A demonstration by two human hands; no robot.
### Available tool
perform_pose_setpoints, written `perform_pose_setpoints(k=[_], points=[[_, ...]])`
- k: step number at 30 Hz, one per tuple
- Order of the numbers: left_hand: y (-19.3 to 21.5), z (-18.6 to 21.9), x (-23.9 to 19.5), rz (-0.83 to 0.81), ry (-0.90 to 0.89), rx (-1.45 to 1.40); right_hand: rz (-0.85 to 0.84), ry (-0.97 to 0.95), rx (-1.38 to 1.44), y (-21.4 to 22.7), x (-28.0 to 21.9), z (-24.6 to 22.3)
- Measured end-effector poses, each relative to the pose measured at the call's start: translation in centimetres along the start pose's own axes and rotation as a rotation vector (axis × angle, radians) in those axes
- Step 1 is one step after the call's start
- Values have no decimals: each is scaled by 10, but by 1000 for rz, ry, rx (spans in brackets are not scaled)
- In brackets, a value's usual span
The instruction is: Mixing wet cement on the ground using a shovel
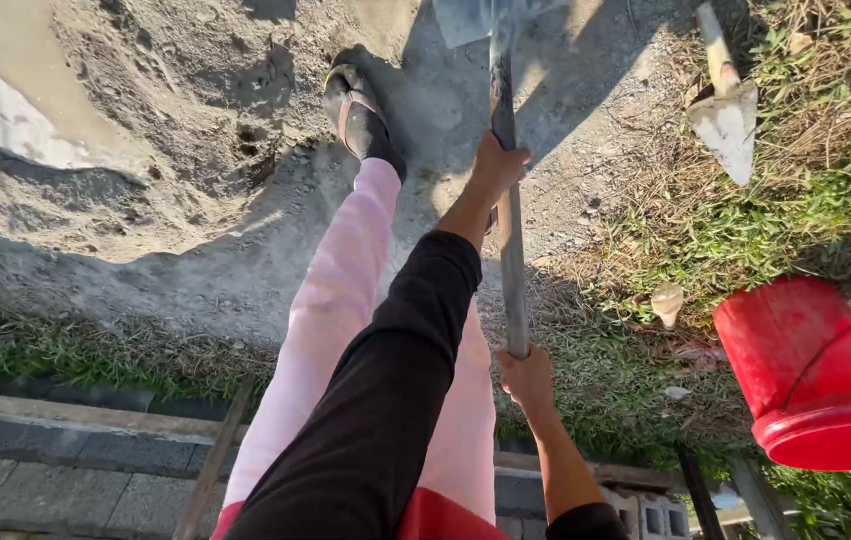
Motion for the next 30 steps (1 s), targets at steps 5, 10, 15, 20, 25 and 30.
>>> perform_pose_setpoints(k=[5,10,15,20,25,30], points=[[93,118,26,-38,65,106,29,-88,-360,-86,6,-122],[202,212,62,-7,1,-47,-34,28,-450,-161,8,-227],[264,268,87,67,-95,-184,-82,120,-575,-183,-16,-335],[254,267,76,140,-30,-337,-138,131,-571,-162,-47,-351],[253,257,-15,291,76,-55,-304,42,-539,-128,-78,-305],[273,217,-102,344,92,-116,-416,-46,-527,-84,-91,-250]])
Point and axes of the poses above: each hand's wrist, its own x-axis towards the middle knuckle, its own y-axis out of the back of the hand, z = x × y, the point moved 5 cm from there along x, towards the middle knuckle, and after that the axes turned 7 degrees about x, right-handed, at the moved point
